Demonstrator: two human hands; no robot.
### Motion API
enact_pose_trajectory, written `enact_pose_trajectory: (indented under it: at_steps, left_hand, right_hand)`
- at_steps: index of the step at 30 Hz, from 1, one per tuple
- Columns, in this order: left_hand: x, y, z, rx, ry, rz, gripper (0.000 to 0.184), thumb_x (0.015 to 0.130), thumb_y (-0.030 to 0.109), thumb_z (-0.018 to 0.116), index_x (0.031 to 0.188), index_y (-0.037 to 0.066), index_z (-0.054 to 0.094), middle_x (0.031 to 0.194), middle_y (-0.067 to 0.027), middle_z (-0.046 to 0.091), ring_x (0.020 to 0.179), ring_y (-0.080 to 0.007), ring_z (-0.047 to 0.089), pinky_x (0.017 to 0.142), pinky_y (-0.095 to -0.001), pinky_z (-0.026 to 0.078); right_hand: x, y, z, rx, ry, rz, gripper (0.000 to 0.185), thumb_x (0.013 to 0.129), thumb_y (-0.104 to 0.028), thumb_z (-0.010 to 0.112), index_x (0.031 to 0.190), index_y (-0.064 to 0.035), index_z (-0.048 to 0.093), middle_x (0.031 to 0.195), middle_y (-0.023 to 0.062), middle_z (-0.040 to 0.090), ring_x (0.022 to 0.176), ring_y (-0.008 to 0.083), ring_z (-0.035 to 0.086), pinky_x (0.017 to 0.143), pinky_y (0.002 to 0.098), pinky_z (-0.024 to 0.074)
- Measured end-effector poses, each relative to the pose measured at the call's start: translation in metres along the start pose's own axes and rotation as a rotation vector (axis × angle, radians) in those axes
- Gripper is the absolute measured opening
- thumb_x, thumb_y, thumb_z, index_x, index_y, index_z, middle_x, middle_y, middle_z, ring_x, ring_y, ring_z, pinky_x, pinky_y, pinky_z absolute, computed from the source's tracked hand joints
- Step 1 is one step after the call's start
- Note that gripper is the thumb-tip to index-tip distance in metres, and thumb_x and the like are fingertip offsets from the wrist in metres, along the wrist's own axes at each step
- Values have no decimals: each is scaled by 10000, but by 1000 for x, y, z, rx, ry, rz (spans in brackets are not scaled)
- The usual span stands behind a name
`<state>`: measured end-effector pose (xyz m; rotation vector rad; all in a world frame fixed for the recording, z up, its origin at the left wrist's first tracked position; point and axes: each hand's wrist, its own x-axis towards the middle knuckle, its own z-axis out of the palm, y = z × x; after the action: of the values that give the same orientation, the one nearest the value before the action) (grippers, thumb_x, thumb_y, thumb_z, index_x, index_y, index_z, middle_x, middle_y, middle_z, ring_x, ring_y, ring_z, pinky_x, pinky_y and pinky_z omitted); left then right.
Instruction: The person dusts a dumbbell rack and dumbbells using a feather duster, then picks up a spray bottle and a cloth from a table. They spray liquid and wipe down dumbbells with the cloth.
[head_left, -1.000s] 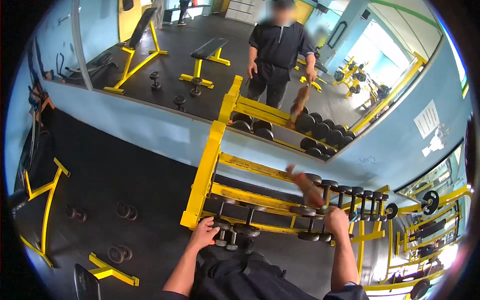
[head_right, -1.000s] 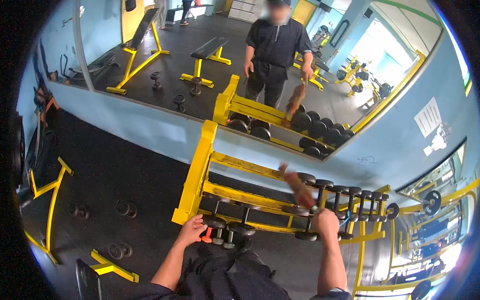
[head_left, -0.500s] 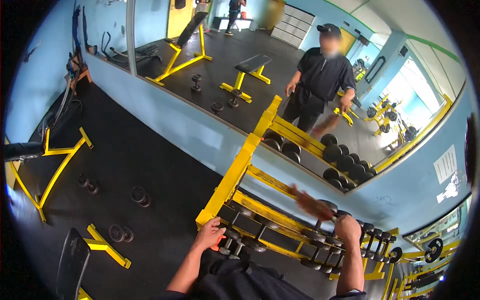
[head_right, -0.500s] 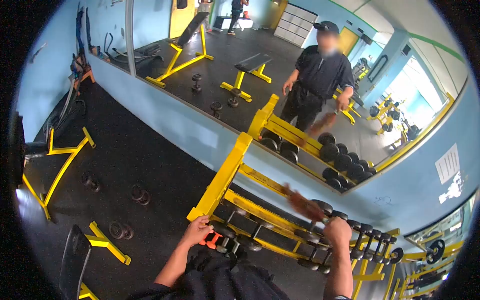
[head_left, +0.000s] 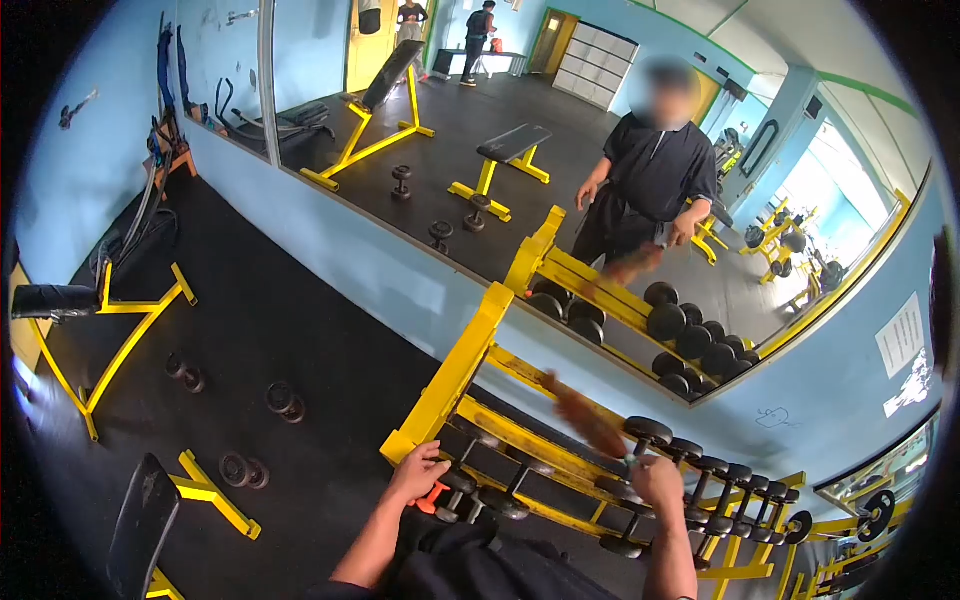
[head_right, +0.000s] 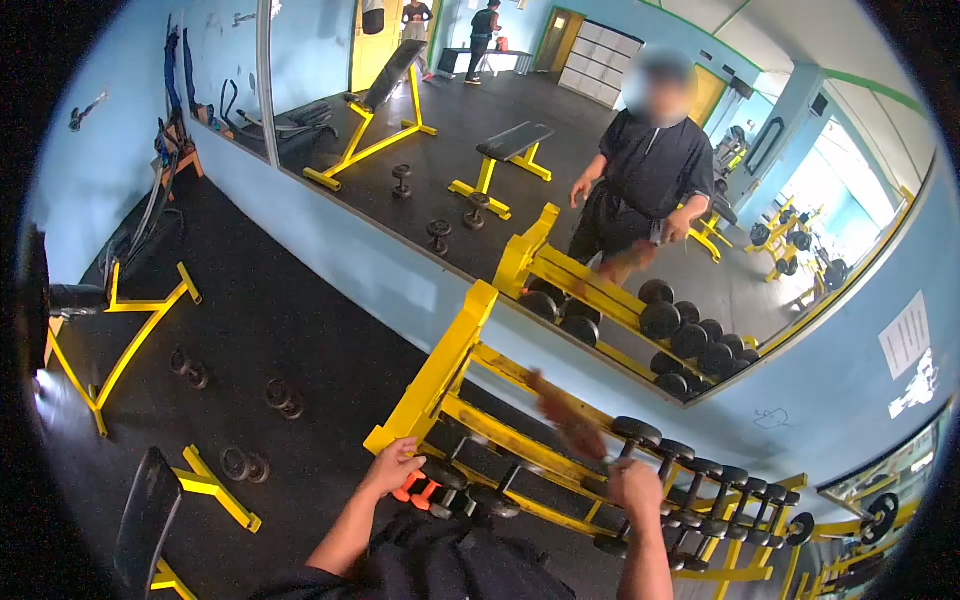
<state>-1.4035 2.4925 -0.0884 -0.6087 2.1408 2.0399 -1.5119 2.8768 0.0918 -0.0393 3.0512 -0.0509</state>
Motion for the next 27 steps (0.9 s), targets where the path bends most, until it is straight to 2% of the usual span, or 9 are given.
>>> enact_pose_trajectory:
  at_steps: [2, 6, 8, 10, 12, 15, 19, 21, 27]
  left_hand:
    - [-4, 7, 3, 6, 0, -2, 639, 823, 221, 693, 1350, -12, 416, 1271, -215, 537, 1062, -258, 602, 861, -343, 504]
    - [-7, 12, 8, 21, 28, -8, 639, 820, 220, 698, 1349, -8, 421, 1267, -217, 539, 1058, -253, 604, 857, -340, 505]
    - [-9, 11, 12, 17, 32, -9, 632, 821, 218, 698, 1343, -13, 427, 1272, -221, 534, 1053, -257, 606, 857, -343, 505]
    - [-13, 15, 13, 11, 49, -12, 626, 819, 214, 699, 1337, -16, 433, 1276, -223, 531, 1050, -266, 608, 858, -348, 505]
    - [-16, 11, 12, 15, 78, -22, 622, 819, 215, 700, 1333, -16, 436, 1276, -223, 531, 1050, -266, 608, 859, -348, 505]
    - [-24, 8, 13, 21, 110, -33, 615, 821, 219, 699, 1328, -14, 442, 1276, -222, 532, 1053, -262, 608, 866, -348, 501]
    - [-26, -3, 13, -2, 161, -47, 612, 824, 226, 697, 1325, -17, 443, 1270, -219, 536, 1058, -253, 607, 876, -347, 497]
    - [-30, -1, 15, 23, 168, -44, 608, 824, 228, 696, 1322, -18, 448, 1265, -218, 540, 1050, -251, 611, 870, -346, 500]
    - [-34, 0, 14, 20, 234, -42, 579, 819, 212, 704, 1299, -18, 475, 1232, -205, 564, 1007, -241, 627, 845, -339, 513]
  right_hand:
    - [2, -20, -3, 135, -31, 29, 318, 853, -360, 559, 971, -96, 693, 845, 216, 664, 844, 396, 637, 754, 469, 515]
    - [19, -21, 19, 150, -54, 63, 328, 857, -367, 567, 1012, -106, 691, 860, 226, 661, 859, 405, 630, 772, 469, 505]
    - [30, -25, 41, 270, -80, -58, 326, 864, -357, 562, 1044, -114, 686, 901, 235, 655, 881, 405, 627, 781, 473, 501]
    - [31, -36, 42, 287, -108, -38, 317, 869, -341, 558, 1046, -109, 683, 915, 239, 653, 897, 407, 622, 789, 474, 499]
    - [39, -39, 54, 348, -27, -11, 271, 863, -263, 578, 1040, -82, 677, 909, 238, 649, 893, 422, 611, 784, 453, 489]
    - [53, -37, 76, 370, -82, -120, 277, 868, -262, 574, 1030, -62, 675, 910, 247, 647, 901, 426, 609, 785, 451, 488]
    - [64, -48, 86, 474, -48, -67, 285, 872, -258, 573, 1028, -42, 671, 929, 256, 643, 918, 429, 605, 790, 444, 488]
    - [70, -55, 88, 517, -99, -114, 327, 890, -316, 548, 1045, -55, 668, 952, 264, 638, 935, 430, 606, 809, 482, 484]
    - [88, -73, 115, 601, -8, -118, 377, 907, -344, 535, 1123, -49, 630, 962, 275, 634, 967, 443, 590, 829, 476, 475]
